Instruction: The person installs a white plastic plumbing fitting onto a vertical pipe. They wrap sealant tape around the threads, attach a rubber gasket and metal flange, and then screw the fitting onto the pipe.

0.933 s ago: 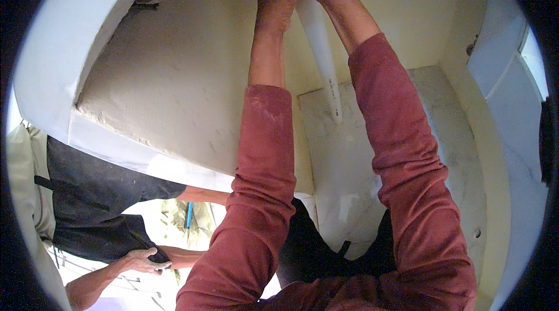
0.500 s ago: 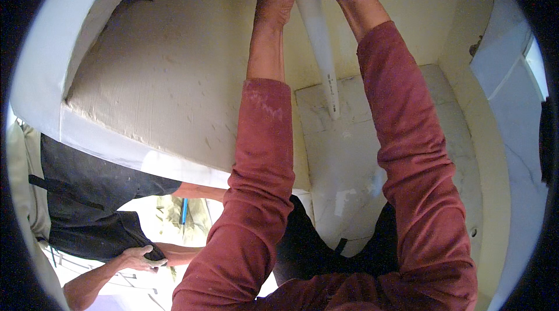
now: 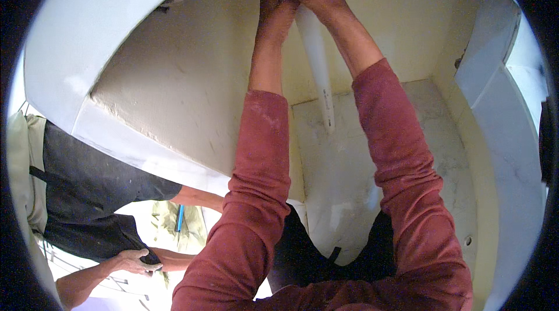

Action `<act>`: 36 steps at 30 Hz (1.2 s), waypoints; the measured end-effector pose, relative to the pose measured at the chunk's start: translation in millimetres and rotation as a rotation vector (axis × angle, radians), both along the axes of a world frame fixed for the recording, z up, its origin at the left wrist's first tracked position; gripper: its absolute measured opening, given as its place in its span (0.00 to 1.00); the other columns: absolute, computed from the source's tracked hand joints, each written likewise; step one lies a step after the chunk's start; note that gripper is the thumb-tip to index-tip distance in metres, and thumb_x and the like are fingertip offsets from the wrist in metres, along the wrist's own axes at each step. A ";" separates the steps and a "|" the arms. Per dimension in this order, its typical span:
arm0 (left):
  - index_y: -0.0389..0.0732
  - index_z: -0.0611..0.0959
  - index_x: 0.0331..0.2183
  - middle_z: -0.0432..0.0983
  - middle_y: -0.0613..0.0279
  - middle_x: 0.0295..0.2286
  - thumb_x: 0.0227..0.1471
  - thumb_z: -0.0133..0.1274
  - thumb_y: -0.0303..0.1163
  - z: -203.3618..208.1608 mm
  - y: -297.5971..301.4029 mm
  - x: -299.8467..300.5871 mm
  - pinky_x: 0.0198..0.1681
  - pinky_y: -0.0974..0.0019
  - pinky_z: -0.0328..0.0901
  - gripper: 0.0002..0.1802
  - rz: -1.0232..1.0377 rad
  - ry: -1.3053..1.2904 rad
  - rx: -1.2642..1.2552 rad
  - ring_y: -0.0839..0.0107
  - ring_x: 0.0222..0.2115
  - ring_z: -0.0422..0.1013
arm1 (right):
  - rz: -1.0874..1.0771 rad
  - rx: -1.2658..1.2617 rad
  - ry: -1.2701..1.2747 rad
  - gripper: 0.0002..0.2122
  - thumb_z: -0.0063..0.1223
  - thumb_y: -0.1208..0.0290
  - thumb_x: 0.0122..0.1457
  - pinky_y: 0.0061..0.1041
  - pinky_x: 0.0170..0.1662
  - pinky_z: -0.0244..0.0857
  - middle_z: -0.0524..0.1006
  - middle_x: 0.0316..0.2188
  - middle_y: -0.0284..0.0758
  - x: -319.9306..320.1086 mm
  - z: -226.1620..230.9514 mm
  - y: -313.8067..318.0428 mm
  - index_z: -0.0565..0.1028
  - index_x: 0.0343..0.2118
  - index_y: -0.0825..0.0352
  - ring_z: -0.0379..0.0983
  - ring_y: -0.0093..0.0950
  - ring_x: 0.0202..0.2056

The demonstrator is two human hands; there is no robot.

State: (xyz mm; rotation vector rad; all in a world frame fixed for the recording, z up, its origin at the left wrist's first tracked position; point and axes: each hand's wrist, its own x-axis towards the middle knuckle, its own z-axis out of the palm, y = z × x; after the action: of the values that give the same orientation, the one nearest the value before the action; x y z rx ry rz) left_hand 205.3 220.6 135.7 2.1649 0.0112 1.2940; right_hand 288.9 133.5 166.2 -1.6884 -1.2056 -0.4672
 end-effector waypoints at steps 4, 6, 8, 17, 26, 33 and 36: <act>0.34 0.76 0.53 0.74 0.50 0.53 0.57 0.51 0.31 13.4 12.6 2.6 0.60 0.60 0.60 0.22 0.226 0.104 0.373 0.61 0.53 0.68 | -0.112 0.208 0.079 0.38 0.57 0.47 0.60 0.42 0.67 0.55 0.58 0.67 0.55 -4.6 15.2 -1.7 0.64 0.64 0.73 0.56 0.51 0.66; 0.33 0.77 0.52 0.76 0.51 0.50 0.56 0.54 0.34 21.9 -18.9 8.4 0.57 0.59 0.62 0.23 0.155 0.136 0.196 0.60 0.51 0.70 | -0.013 0.229 0.006 0.39 0.62 0.52 0.56 0.39 0.62 0.63 0.63 0.64 0.55 14.7 3.5 -0.2 0.64 0.62 0.77 0.65 0.48 0.61; 0.34 0.78 0.51 0.78 0.53 0.48 0.54 0.57 0.37 31.0 -38.4 -6.2 0.55 0.58 0.64 0.24 0.259 0.200 -0.033 0.59 0.49 0.72 | 0.532 0.243 0.322 0.40 0.68 0.57 0.52 0.37 0.56 0.69 0.68 0.61 0.54 3.2 26.0 -34.0 0.63 0.61 0.81 0.73 0.44 0.54; 0.40 0.69 0.59 0.69 0.54 0.55 0.48 0.68 0.41 32.1 -41.1 -13.6 0.61 0.57 0.59 0.41 -0.214 -0.004 -0.333 0.60 0.57 0.65 | 0.775 0.411 0.501 0.28 0.70 0.70 0.45 0.35 0.47 0.74 0.76 0.44 0.51 -0.6 31.4 -34.6 0.71 0.47 0.82 0.76 0.42 0.46; 0.38 0.67 0.61 0.70 0.53 0.55 0.48 0.67 0.39 37.1 -48.2 -14.3 0.62 0.58 0.58 0.42 -0.283 -0.001 -0.277 0.59 0.58 0.65 | 1.020 0.162 0.712 0.18 0.67 0.64 0.49 0.42 0.48 0.72 0.75 0.47 0.47 15.6 25.5 -25.1 0.79 0.36 0.76 0.76 0.41 0.47; 0.39 0.76 0.53 0.78 0.56 0.49 0.47 0.66 0.43 26.1 -53.3 -16.7 0.50 0.58 0.66 0.34 -0.095 0.097 -0.148 0.62 0.48 0.73 | 0.617 -0.066 0.630 0.48 0.73 0.53 0.47 0.42 0.68 0.51 0.63 0.63 0.55 33.9 25.8 -54.4 0.59 0.64 0.78 0.55 0.44 0.67; 0.40 0.72 0.57 0.77 0.57 0.49 0.44 0.69 0.44 14.5 -38.4 -27.1 0.49 0.59 0.66 0.42 -0.049 0.143 -0.331 0.62 0.48 0.72 | 0.694 -0.118 0.276 0.29 0.53 0.54 0.66 0.35 0.55 0.68 0.74 0.58 0.39 35.5 5.9 -102.7 0.65 0.65 0.62 0.73 0.35 0.56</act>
State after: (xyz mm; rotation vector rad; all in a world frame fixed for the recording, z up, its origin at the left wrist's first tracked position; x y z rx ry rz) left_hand 178.2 182.1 150.2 1.9541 0.2142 1.0260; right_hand 324.4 30.8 172.2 -1.2596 -1.5221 0.2566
